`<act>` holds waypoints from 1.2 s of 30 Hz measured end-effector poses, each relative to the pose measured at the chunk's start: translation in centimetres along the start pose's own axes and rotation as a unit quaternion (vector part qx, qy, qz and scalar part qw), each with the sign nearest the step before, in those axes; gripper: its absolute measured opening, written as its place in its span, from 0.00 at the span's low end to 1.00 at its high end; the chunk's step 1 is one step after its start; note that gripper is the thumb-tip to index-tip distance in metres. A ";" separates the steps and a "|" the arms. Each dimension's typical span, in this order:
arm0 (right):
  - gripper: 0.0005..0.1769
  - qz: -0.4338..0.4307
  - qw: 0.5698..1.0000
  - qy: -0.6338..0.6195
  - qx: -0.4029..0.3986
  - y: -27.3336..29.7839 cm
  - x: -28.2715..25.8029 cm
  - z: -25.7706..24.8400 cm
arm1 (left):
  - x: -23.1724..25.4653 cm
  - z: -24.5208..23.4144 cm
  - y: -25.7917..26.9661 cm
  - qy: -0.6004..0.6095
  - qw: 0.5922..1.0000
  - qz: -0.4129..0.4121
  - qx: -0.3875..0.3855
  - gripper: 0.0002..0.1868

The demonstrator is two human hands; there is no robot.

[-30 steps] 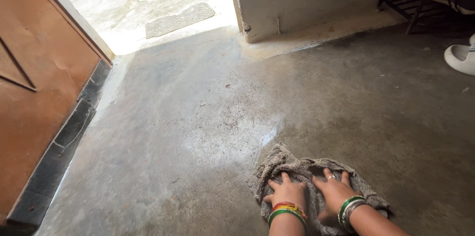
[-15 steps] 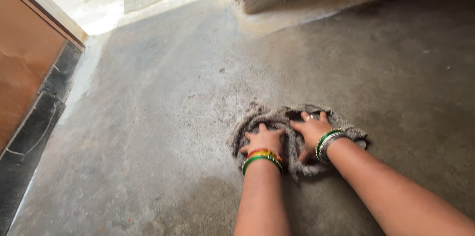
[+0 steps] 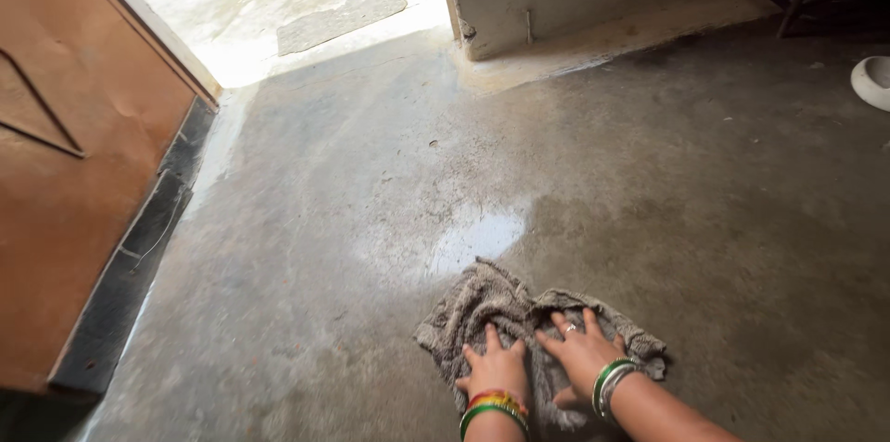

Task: The person wipes a concrete floor using a cloth, periodically dipping the cloth into a bucket of water and wringing it out by hand before continuing to clean different areas near an open doorway.

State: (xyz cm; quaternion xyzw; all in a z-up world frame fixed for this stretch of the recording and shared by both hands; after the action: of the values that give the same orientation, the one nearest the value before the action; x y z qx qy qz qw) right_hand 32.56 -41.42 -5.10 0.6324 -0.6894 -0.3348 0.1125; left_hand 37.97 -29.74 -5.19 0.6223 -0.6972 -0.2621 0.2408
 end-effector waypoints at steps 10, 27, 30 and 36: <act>0.66 0.008 0.999 0.005 -0.038 1.1 -4.1 1.3 | -3.5 1.0 2.2 0.019 1.000 -0.004 -0.006 0.23; 0.68 0.002 0.999 0.027 0.025 -17.8 -4.7 -9.7 | -5.2 -11.8 -12.8 0.011 1.000 -0.018 0.018 0.54; 0.67 -0.017 0.998 0.038 0.048 -19.2 -4.0 -9.1 | -5.3 -11.7 -13.7 0.029 0.999 -0.019 0.020 0.53; 0.57 0.012 1.000 0.011 0.010 -12.7 -4.4 -4.9 | -5.8 -8.5 -10.5 0.053 0.997 -0.053 0.007 0.23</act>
State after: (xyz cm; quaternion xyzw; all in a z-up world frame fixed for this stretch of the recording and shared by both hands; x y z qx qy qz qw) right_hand 46.31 -38.47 -7.96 0.6286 -0.6991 -0.3194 0.1184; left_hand 52.02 -25.50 -5.91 0.6733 -0.6513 -0.2360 0.2584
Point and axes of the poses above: each hand's wrist, its own y-axis away from the middle knuckle, its own z-axis out of the palm, x = y × z, the point moved 10 cm from there along -y, towards the middle knuckle, and after that the axes turned 9 degrees about -z, right-handed, at the moved point
